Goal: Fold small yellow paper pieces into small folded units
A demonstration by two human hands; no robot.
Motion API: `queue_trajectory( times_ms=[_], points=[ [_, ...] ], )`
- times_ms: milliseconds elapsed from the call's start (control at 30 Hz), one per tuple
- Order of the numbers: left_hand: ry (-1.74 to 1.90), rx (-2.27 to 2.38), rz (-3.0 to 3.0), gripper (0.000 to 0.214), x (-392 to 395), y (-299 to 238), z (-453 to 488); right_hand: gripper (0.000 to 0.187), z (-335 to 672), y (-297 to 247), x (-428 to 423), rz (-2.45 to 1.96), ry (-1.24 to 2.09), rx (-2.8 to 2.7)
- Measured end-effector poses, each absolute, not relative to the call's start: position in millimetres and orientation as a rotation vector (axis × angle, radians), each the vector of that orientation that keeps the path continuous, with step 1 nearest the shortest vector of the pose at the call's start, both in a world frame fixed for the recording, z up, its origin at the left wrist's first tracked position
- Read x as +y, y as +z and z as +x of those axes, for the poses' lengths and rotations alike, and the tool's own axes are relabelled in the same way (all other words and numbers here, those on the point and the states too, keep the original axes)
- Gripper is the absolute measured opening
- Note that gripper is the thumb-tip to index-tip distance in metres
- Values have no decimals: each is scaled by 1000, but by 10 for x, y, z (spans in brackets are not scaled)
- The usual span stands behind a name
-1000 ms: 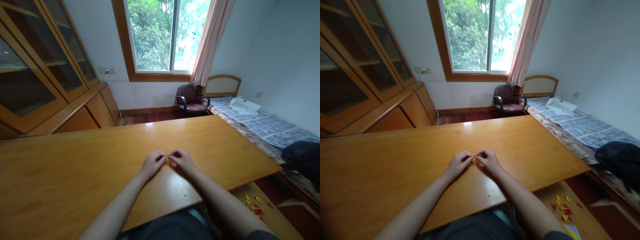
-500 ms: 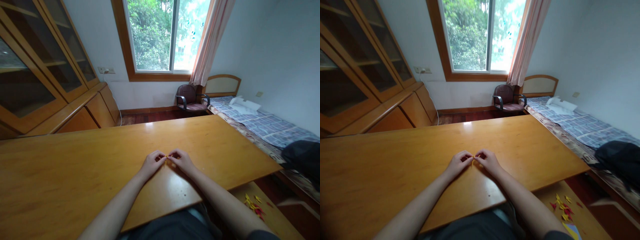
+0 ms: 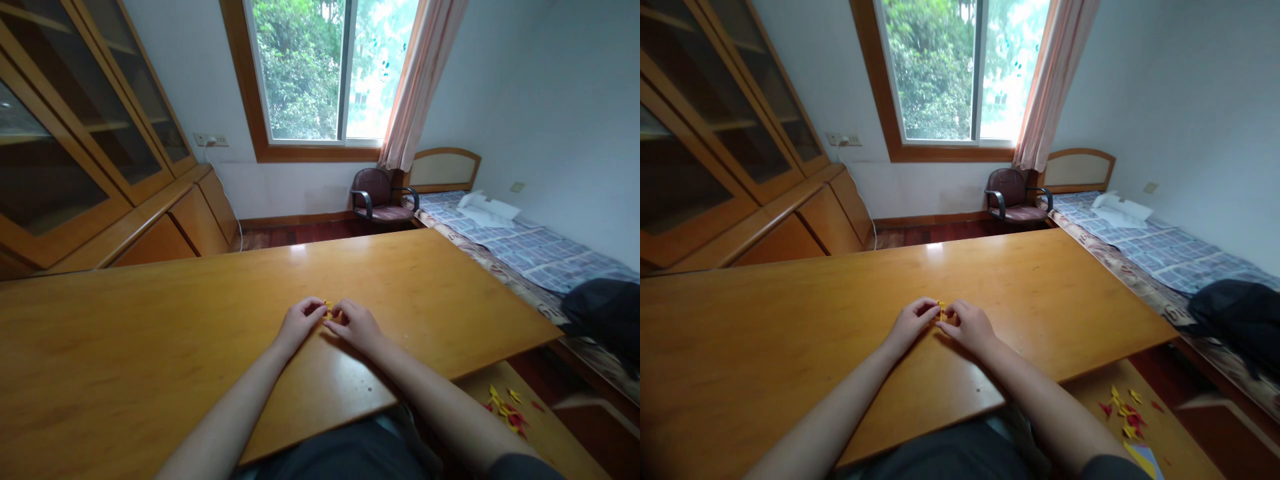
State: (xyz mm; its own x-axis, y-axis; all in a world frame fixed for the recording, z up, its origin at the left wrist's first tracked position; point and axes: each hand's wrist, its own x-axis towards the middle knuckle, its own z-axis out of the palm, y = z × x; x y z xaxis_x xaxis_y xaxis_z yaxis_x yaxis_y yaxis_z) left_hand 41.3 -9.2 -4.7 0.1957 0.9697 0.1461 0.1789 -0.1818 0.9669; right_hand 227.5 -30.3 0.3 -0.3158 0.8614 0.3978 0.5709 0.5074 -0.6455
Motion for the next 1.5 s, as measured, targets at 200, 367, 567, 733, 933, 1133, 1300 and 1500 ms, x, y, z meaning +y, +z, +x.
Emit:
queue_trajectory(
  times_ms=[200, 367, 567, 733, 933, 1133, 1300, 1500],
  points=[
    [1094, 1076, 1495, 21, -87, -45, 413, 12, 2292, -6, -297, -1117, 494, -1998],
    [1069, 1054, 1544, 23, -93, -39, 406, 16, 2314, -2, -283, -1098, 535, -1935],
    [1014, 1021, 1552, 24, -104, -14, 406, 16, 2325, 17, -279, -1081, 637, -1874],
    [985, 1033, 1629, 26, -103, -47, 393, 16, 2328, 30, -244, -1097, 770, -1788],
    [949, 1043, 1705, 28, -102, -56, 384, 20, 2346, -18, -162, -1057, 967, -1712],
    [953, 1065, 1760, 29, -107, -53, 396, 25, 2344, -32, -156, -1066, 1048, -1659],
    [1017, 1100, 1756, 29, -125, -23, 401, 24, 2343, -27, -165, -1079, 1003, -1659],
    [1064, 1100, 1791, 25, -133, 12, 390, 20, 2352, -26, -164, -1054, 970, -1704]
  ],
)
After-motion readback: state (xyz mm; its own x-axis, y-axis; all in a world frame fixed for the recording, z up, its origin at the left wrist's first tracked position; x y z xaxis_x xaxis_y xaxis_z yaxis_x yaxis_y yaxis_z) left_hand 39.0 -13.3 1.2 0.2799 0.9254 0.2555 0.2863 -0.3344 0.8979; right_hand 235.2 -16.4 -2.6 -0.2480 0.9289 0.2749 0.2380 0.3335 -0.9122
